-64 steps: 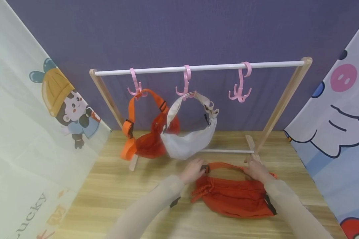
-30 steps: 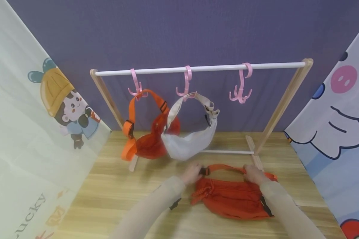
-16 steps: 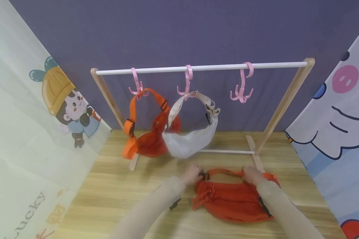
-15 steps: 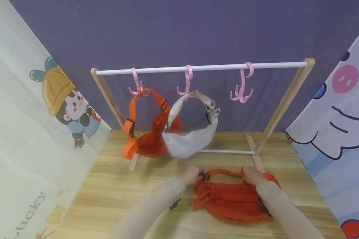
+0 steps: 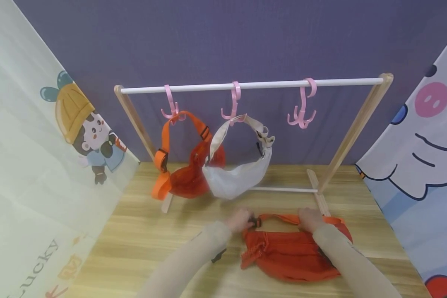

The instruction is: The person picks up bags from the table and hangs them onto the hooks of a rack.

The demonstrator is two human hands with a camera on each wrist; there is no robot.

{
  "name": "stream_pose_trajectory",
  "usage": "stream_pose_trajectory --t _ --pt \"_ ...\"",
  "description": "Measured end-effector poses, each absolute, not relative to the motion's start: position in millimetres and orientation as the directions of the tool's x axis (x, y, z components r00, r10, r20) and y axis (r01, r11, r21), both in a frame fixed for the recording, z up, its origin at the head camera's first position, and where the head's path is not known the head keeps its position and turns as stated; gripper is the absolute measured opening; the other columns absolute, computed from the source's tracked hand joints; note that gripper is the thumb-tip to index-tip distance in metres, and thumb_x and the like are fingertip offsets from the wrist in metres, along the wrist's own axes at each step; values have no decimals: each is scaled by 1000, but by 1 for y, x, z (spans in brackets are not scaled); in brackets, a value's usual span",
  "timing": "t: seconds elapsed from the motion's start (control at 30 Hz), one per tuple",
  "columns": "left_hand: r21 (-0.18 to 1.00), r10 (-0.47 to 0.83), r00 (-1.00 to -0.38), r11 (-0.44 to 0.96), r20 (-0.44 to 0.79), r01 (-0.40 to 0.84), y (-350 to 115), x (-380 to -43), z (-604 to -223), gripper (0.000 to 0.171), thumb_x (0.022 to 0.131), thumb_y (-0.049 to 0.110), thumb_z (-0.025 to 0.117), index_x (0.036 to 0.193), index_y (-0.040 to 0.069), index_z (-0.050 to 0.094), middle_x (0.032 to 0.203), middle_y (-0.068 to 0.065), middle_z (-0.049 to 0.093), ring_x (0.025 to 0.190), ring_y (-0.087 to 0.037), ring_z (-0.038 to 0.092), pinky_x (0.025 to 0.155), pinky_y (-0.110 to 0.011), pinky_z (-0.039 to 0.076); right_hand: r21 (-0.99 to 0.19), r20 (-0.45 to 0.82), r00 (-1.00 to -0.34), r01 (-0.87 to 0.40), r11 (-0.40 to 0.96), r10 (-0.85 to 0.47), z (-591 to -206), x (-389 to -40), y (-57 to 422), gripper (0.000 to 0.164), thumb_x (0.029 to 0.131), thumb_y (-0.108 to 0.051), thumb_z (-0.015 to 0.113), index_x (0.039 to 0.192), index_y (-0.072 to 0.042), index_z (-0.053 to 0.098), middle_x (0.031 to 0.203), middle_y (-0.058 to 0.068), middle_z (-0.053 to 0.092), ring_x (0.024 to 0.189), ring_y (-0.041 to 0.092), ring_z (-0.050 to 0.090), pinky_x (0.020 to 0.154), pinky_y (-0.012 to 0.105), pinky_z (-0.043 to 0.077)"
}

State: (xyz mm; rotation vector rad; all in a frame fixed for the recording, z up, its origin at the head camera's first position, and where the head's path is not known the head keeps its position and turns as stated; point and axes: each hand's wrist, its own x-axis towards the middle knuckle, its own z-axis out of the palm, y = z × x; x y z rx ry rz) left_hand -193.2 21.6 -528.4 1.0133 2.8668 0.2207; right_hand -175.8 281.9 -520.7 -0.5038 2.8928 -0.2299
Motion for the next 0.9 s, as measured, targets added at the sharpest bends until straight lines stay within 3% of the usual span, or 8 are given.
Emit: stream_pose_trajectory --t 0.2,0.47,0.63,0.9 --pt "174 632 -773 769 -61 615 23 -194 -532 11 80 27 65 80 16 63 75 5 58 72 -7 55 60 -18 41 -117 -175 -928 -313 942 -330 -520 -175 277 21 67 -11 67 75 -1 51 67 11 54 62 29 55 51 42 44" --pt "224 628 -774 768 -84 599 21 -196 -528 10 82 24 63 79 15 59 76 4 58 71 -8 54 60 -20 42 -169 -168 -933 -291 942 -318 -524 -178 279 7 72 -3 57 74 -4 50 67 10 54 64 29 56 53 42 44" --pt "244 626 -773 770 -105 590 19 -197 -522 11 82 23 63 77 14 57 74 4 55 67 -8 51 59 -19 40 -182 -120 -933 -316 931 -340 -519 -177 280 10 71 4 57 73 -4 53 67 9 55 63 29 56 53 41 44" --pt "333 636 -767 743 -83 581 13 -200 -518 16 81 21 63 70 14 54 65 7 50 57 -6 45 51 -18 36 -225 -65 -935 -328 918 -350 -500 -175 277 12 68 1 59 66 -5 49 61 5 52 57 23 52 49 38 41"
